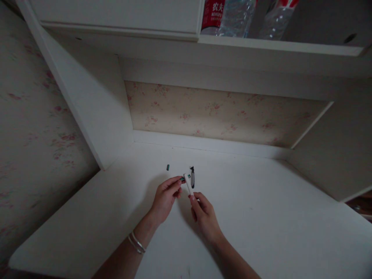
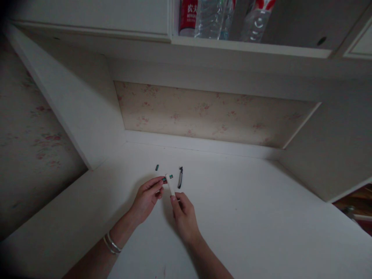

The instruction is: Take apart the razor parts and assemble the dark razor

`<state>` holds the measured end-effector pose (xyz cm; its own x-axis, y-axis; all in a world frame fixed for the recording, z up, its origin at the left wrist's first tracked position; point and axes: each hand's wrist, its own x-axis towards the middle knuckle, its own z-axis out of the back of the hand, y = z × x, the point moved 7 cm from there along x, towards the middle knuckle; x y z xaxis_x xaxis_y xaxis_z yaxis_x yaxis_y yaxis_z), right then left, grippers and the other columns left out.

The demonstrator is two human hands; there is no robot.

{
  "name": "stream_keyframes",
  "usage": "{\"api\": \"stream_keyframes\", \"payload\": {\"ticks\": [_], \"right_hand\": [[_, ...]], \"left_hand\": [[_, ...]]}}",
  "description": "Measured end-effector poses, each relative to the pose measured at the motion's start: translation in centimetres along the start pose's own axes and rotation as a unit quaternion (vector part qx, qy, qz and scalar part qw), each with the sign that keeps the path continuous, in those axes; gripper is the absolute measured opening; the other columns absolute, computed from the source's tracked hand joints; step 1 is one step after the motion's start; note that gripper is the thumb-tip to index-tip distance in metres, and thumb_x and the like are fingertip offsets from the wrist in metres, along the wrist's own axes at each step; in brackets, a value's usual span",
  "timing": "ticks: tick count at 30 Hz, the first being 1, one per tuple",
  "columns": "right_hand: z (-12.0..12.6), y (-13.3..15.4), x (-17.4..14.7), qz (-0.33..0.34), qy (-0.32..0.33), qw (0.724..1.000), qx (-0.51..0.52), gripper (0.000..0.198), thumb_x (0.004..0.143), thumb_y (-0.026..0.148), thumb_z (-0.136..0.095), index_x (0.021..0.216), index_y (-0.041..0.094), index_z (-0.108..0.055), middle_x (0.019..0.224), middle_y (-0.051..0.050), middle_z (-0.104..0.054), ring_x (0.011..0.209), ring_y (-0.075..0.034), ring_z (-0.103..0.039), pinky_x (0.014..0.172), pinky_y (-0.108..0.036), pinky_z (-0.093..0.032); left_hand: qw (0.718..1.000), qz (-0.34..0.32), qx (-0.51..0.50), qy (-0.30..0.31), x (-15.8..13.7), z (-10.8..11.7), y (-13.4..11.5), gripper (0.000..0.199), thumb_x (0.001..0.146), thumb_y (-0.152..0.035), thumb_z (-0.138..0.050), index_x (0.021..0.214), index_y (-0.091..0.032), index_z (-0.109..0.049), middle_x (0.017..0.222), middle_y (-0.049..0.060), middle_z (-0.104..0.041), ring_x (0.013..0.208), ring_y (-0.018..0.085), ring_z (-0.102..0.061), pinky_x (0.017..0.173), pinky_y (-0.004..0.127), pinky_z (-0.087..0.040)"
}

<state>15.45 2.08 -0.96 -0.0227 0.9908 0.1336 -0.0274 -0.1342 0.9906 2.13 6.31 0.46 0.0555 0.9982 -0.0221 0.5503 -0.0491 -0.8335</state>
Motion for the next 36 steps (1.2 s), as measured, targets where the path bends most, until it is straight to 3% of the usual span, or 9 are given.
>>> {"api": "stream_keyframes", "payload": {"ticks": [5, 12, 20, 27, 33, 36], "right_hand": [[0.0, -0.1, -0.1, -0.011, 0.000, 1.000, -0.013, 0.043, 0.081, 0.060, -0.056, 0.090, 0.019, -0.064, 0.053, 0.004, -0.043, 0.047, -0.012, -0.038, 0.040, -0.021, -0.028], [1.0, -0.7, 0.1, -0.007, -0.042, 0.999, -0.015, 0.039, 0.086, 0.057, -0.053, 0.093, 0.019, -0.060, 0.055, 0.005, -0.044, 0.046, -0.011, -0.036, 0.041, -0.021, -0.027], [-1.0, 0.4, -0.4, 0.039, 0.058, 0.996, -0.049, 0.034, 0.094, 0.047, -0.045, 0.081, 0.018, -0.057, 0.060, 0.002, -0.050, 0.058, -0.014, -0.048, 0.056, -0.024, -0.036], [0.8, 0.0, 0.0, 0.022, -0.032, 0.998, -0.039, 0.037, 0.090, 0.053, -0.048, 0.099, 0.018, -0.059, 0.065, 0.002, -0.050, 0.057, -0.015, -0.045, 0.050, -0.024, -0.034], [-0.4, 1.3, -0.3, 0.064, 0.027, 0.994, -0.086, 0.031, 0.093, 0.045, -0.047, 0.092, 0.019, -0.064, 0.076, -0.002, -0.056, 0.070, -0.017, -0.049, 0.061, -0.025, -0.038], [-0.2, 1.5, -0.2, 0.070, 0.011, 0.993, -0.098, 0.032, 0.093, 0.045, -0.046, 0.089, 0.019, -0.064, 0.074, -0.002, -0.056, 0.068, -0.017, -0.048, 0.061, -0.025, -0.037]], "left_hand": [[1.000, -0.010, 0.004, -0.013, 0.2, 0.3, 0.0, 0.030, 0.063, -0.028, -0.079, 0.089, -0.014, -0.072, 0.076, 0.004, -0.067, 0.059, 0.007, -0.050, 0.055, 0.020, -0.038], [1.000, -0.005, 0.007, -0.002, 0.3, 0.7, 0.4, 0.027, 0.067, -0.027, -0.077, 0.090, -0.014, -0.072, 0.087, 0.009, -0.070, 0.061, 0.007, -0.049, 0.057, 0.020, -0.038], [0.999, -0.013, 0.031, 0.002, 0.3, 0.4, 0.4, 0.028, 0.066, -0.029, -0.077, 0.089, -0.013, -0.073, 0.072, 0.004, -0.065, 0.059, 0.008, -0.045, 0.055, 0.021, -0.036], [0.999, -0.008, 0.032, -0.001, 0.3, 0.6, 0.5, 0.030, 0.066, -0.031, -0.077, 0.089, -0.013, -0.072, 0.084, 0.009, -0.068, 0.063, 0.010, -0.047, 0.057, 0.022, -0.036], [0.998, -0.017, 0.055, 0.004, 0.3, 0.4, 0.4, 0.030, 0.065, -0.031, -0.077, 0.088, -0.013, -0.073, 0.071, 0.003, -0.061, 0.059, 0.009, -0.043, 0.054, 0.022, -0.033], [0.998, -0.017, 0.061, 0.009, 0.4, 0.4, 0.4, 0.030, 0.066, -0.032, -0.076, 0.089, -0.013, -0.073, 0.071, 0.003, -0.061, 0.059, 0.008, -0.041, 0.054, 0.022, -0.032]]}}
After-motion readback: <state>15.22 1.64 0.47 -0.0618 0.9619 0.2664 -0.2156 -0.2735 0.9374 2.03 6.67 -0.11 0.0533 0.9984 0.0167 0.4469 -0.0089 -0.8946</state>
